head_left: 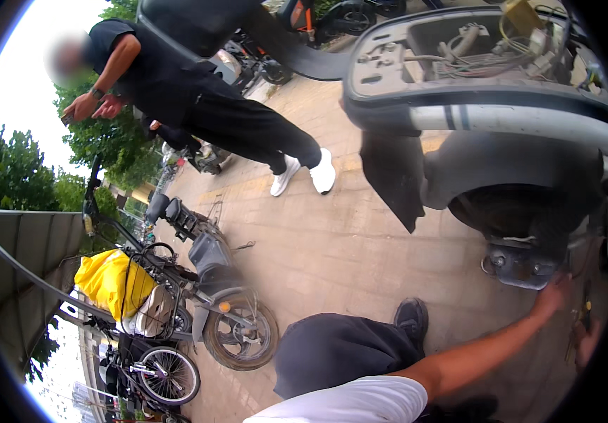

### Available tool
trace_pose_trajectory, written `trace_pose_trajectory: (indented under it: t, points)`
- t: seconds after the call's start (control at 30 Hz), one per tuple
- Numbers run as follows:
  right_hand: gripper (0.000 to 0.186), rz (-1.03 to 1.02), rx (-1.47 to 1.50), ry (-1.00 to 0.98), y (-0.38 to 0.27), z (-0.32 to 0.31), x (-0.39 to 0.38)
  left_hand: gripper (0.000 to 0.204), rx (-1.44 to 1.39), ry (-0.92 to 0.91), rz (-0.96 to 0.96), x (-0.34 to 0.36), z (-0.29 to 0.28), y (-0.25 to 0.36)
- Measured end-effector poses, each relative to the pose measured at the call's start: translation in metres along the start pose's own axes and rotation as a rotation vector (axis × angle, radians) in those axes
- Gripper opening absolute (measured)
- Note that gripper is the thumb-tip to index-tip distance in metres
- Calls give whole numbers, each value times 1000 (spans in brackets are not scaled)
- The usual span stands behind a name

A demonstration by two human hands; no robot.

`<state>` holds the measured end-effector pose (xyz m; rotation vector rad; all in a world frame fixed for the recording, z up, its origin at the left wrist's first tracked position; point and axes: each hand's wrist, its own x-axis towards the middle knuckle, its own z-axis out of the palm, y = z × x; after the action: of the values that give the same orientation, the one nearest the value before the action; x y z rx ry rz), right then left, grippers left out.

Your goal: The person works on the rear wheel area of a scooter, using pliers to strip and adjust wires near the brake assembly. They retrieve a battery from a cluttered workbench, then return to the scooter to continue manipulating the wiring with pliers.

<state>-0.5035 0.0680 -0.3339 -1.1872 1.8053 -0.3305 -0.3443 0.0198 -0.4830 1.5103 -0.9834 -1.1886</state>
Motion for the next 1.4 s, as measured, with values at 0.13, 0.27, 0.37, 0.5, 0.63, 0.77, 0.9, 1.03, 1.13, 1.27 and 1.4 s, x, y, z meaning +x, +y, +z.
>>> trace_pose_trajectory:
  t: [0.13, 0.27, 0.37, 0.5, 0.63, 0.77, 0.9, 1.03, 1.13, 1.27, 1.4]
  points:
    - [22, -354, -27, 239, -1, -8, -29, 41, 21, -34, -68, -23, 1, 77]
    - [17, -546, -307, 356, -28, 27, -12, 12, -430, -9, -71, -3, -33, 84]
    - [22, -644, -397, 503, -8, 29, -10, 11, -488, -52, -93, -10, -26, 91]
    - [19, -685, -622, 542, -9, 24, -14, 9, -562, -140, -150, -20, -28, 95]
    - [17, -733, -805, 599, -24, 32, -11, 9, -609, -174, -159, -19, -41, 92]
    - [19, -752, -872, 648, -29, 32, -7, 9, -623, -192, -141, -18, -43, 94]
    - [20, -743, -909, 662, -29, 32, -6, 10, -609, -182, -149, -19, -41, 98]
    - [20, -727, -925, 650, -33, 35, -4, 16, -562, -177, -129, -18, -42, 97]
    - [19, -706, -920, 623, -32, 35, -3, 16, -562, -167, -126, -19, -39, 98]
    - [17, -719, -959, 616, -35, 33, -3, 15, -539, -152, -96, -19, -38, 97]
    - [15, -687, -964, 556, -38, 33, -3, 16, -455, -172, -47, -17, -40, 97]
